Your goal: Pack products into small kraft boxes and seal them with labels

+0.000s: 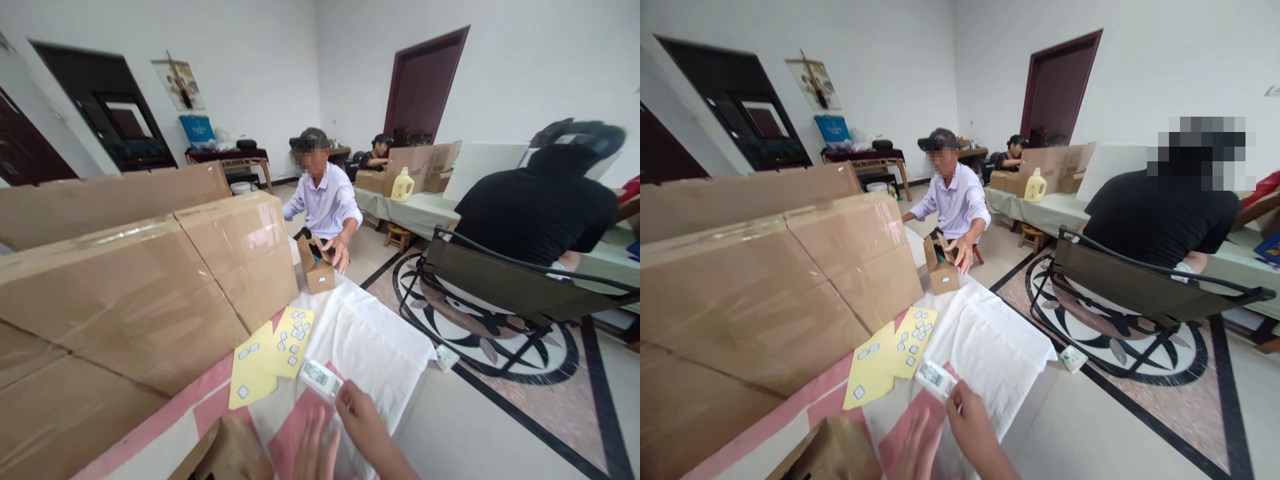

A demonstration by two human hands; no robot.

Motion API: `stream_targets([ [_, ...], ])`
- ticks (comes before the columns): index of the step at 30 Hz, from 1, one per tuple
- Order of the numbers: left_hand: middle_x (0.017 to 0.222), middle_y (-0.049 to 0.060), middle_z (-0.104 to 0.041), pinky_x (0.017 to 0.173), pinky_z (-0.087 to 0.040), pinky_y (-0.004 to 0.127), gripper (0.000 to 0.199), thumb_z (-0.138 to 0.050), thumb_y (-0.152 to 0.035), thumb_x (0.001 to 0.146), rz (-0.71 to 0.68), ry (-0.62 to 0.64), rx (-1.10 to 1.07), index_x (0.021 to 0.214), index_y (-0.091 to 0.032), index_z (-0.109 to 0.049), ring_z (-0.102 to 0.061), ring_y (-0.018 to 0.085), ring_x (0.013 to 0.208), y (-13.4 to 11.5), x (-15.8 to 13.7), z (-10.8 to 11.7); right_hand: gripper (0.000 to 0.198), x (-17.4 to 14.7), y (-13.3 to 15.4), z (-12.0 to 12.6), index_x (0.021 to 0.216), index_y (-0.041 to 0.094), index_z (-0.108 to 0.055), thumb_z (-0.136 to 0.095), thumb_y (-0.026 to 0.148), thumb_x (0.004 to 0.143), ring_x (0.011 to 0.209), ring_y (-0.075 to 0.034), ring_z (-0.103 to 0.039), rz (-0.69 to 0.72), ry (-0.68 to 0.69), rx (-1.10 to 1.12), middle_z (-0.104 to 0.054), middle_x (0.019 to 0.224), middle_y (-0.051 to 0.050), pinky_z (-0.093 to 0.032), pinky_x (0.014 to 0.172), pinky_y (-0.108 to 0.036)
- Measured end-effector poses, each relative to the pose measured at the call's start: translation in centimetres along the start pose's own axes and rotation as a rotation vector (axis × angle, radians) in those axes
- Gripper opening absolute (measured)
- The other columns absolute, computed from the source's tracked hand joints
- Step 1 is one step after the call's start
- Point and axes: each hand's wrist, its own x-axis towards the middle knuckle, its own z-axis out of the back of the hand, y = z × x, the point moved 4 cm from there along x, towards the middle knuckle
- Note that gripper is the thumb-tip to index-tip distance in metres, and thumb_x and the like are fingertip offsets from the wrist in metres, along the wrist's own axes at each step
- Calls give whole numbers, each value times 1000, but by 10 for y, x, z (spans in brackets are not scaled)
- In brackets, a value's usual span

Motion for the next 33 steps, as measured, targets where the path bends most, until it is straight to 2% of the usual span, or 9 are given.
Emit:
stream_targets([
  [2,152,14,-48,112,-42,61,52,-63,-42,94,3,37,10,140,-22,-52,-47,34,138,3,10,-30,17,8,12,10,78,21,-51,-45,28,91,70,-16,-58,20,8,38,-59,71,0,-41,67,-26],
  [4,162,17,-35,121,-27,63,61,-63,-35,92,8,56,39,149,-19,-43,-23,38,153,13,19,-54,17,19,17,14,79,20,-53,-45,29,91,70,-16,-58,19,73,76,-58,71,1,-42,68,-27],
  [7,159,19,-40,120,-32,56,73,-63,-35,92,-174,16,193,153,-14,-31,-28,35,152,30,28,-70,14,33,13,14,91,18,-60,-47,24,87,69,-15,-58,-51,160,93,-59,71,2,-42,68,-27],
  [10,155,18,-47,114,-38,47,69,-61,-40,93,-223,-7,251,150,-12,-34,-36,32,148,42,32,-68,16,38,10,13,94,18,-61,-49,21,83,68,-14,-57,-125,210,91,-58,69,4,-42,68,-26],
  [16,154,17,-48,113,-37,45,67,-60,-42,94,-195,26,269,149,-12,-36,-38,32,147,40,35,-61,26,49,15,19,107,19,-61,-47,25,86,52,-9,-42,-269,357,29,-49,59,7,-33,53,-22],
  [20,155,17,-47,113,-37,46,68,-60,-41,94,-190,41,241,151,-13,-34,-37,33,147,45,33,-63,20,75,17,18,90,17,-63,-49,32,87,45,-8,-37,-338,557,-125,-44,52,6,-29,46,-22],
  [24,151,17,-51,113,-39,46,71,-62,-36,93,-235,-48,241,153,-12,-32,-43,32,144,48,30,-66,14,90,30,14,65,16,-60,-61,24,76,37,-8,-35,-330,680,-240,-45,43,5,-27,41,-23],
  [28,149,19,-53,104,-48,45,69,-63,-31,91,-300,-192,292,152,-13,-35,-50,34,137,47,28,-70,19,90,46,8,54,17,-53,-60,18,72,36,-10,-42,-300,693,-311,-48,40,3,-31,40,-22],
  [33,153,19,-47,100,-52,44,68,-62,-27,88,-276,-225,306,150,-15,-38,-51,34,136,48,25,-74,21,83,49,6,56,19,-48,-56,21,75,37,-9,-46,-263,635,-283,-48,42,3,-33,38,-19],
])
